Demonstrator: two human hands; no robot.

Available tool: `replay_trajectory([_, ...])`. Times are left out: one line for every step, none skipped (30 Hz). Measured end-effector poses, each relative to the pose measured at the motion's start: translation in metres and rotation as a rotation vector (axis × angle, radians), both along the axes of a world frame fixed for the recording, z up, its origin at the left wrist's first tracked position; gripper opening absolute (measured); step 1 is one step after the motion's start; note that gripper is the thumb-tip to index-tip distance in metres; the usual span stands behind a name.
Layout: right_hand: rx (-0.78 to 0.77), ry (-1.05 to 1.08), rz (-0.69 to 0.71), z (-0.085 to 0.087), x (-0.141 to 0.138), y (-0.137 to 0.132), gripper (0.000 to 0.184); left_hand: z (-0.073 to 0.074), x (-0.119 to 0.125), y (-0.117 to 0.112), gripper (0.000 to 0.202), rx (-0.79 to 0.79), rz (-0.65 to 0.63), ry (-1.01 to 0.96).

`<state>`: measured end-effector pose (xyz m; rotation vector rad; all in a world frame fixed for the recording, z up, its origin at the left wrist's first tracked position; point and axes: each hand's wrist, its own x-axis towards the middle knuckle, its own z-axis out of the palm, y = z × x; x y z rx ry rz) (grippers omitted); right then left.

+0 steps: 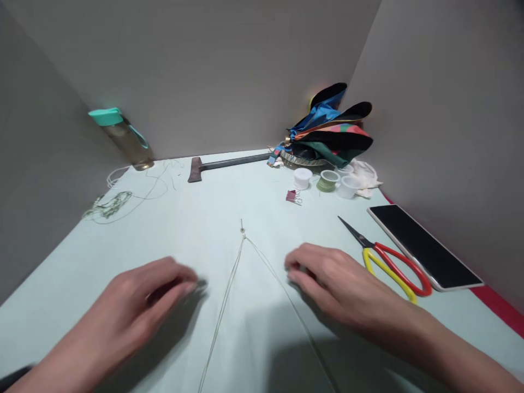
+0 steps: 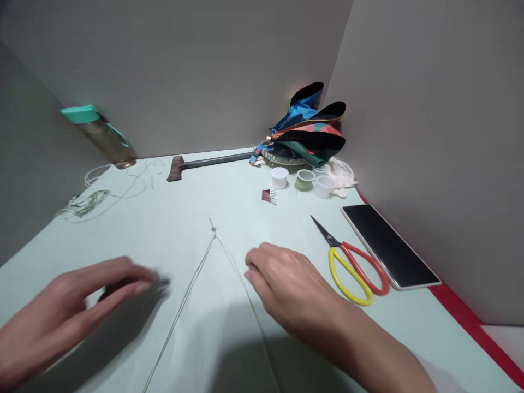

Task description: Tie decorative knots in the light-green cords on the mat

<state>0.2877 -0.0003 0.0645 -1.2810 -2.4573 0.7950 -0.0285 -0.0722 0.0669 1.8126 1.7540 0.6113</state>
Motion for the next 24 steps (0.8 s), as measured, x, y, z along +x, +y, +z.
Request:
replay_trajectory([-0.018,-0.035,0.015,-0.002,-0.013,0.013,0.022,0.0,0.008,0.022,0.028,-0.014,-0.003,0.011])
replay_trajectory([-0.033,-0.065,0.023,-0.006,-0.025,0.024,0.019,-0.003,0.017,0.041,0.03,-0.019,-0.015,0.014])
replay_trajectory([-0.04,-0.089,0.026,-0.01,-0.034,0.033,0.016,-0.007,0.026,0.057,0.03,-0.026,-0.027,0.019])
replay_trajectory([-0.045,-0.111,0.025,-0.015,-0.042,0.04,0.012,-0.012,0.033,0.07,0.028,-0.029,-0.035,0.025])
replay_trajectory([-0.046,-0.128,0.022,-0.02,-0.049,0.045,0.009,-0.017,0.04,0.079,0.026,-0.037,-0.048,0.038])
replay_trajectory([-0.044,-0.14,0.018,-0.024,-0.054,0.047,0.008,-0.023,0.044,0.086,0.024,-0.043,-0.057,0.051])
replay_trajectory([-0.039,-0.147,0.013,-0.028,-0.058,0.048,0.008,-0.027,0.047,0.089,0.022,-0.041,-0.063,0.061])
replay_trajectory([-0.032,-0.15,0.007,-0.032,-0.06,0.048,0.009,-0.03,0.049,0.09,0.02,-0.04,-0.071,0.071])
replay_trajectory([-0.024,-0.148,0.001,-0.034,-0.062,0.048,0.012,-0.032,0.049,0.091,0.02,-0.037,-0.078,0.077])
replay_trajectory([-0.016,-0.142,-0.005,-0.036,-0.062,0.047,0.014,-0.033,0.048,0.091,0.021,-0.032,-0.086,0.079])
replay_trajectory([-0.009,-0.133,-0.009,-0.037,-0.062,0.047,0.017,-0.033,0.047,0.09,0.022,-0.028,-0.094,0.079])
replay_trajectory([-0.004,-0.122,-0.01,-0.038,-0.061,0.046,0.02,-0.032,0.046,0.09,0.024,-0.022,-0.101,0.078])
replay_trajectory([0.001,-0.109,-0.01,-0.038,-0.061,0.046,0.023,-0.031,0.045,0.09,0.026,-0.016,-0.107,0.075])
replay_trajectory([0.007,-0.095,-0.009,-0.039,-0.06,0.045,0.024,-0.031,0.044,0.09,0.027,-0.007,-0.114,0.069])
replay_trajectory([0.019,-0.078,-0.007,-0.039,-0.059,0.045,0.024,-0.032,0.043,0.09,0.028,-0.001,-0.119,0.063])
replay_trajectory([0.037,-0.058,-0.007,-0.04,-0.058,0.044,0.022,-0.034,0.042,0.089,0.027,0.014,-0.125,0.056])
replay_trajectory([0.058,-0.038,-0.008,-0.04,-0.058,0.043,0.019,-0.036,0.042,0.087,0.026,0.03,-0.133,0.049])
replay_trajectory([0.079,-0.018,-0.013,-0.041,-0.058,0.042,0.017,-0.038,0.041,0.085,0.024,0.055,-0.142,0.049])
replay_trajectory([0.099,-0.001,-0.016,-0.042,-0.058,0.041,0.016,-0.04,0.041,0.083,0.022,0.08,-0.152,0.056])
replay_trajectory([0.124,0.015,-0.018,-0.043,-0.058,0.04,0.016,-0.042,0.04,0.08,0.02,0.102,-0.162,0.073])
replay_trajectory([0.152,0.028,-0.021,-0.044,-0.058,0.039,0.017,-0.043,0.039,0.077,0.019,0.119,-0.17,0.098])
replay_trajectory([0.185,0.038,-0.022,-0.045,-0.058,0.039,0.017,-0.043,0.038,0.074,0.019,0.123,-0.188,0.126])
replay_trajectory([0.224,0.051,-0.021,-0.046,-0.058,0.039,0.017,-0.043,0.037,0.071,0.019,0.125,-0.198,0.159])
replay_trajectory([0.26,0.061,-0.018,-0.047,-0.058,0.039,0.018,-0.041,0.036,0.07,0.018,0.115,-0.228,0.186])
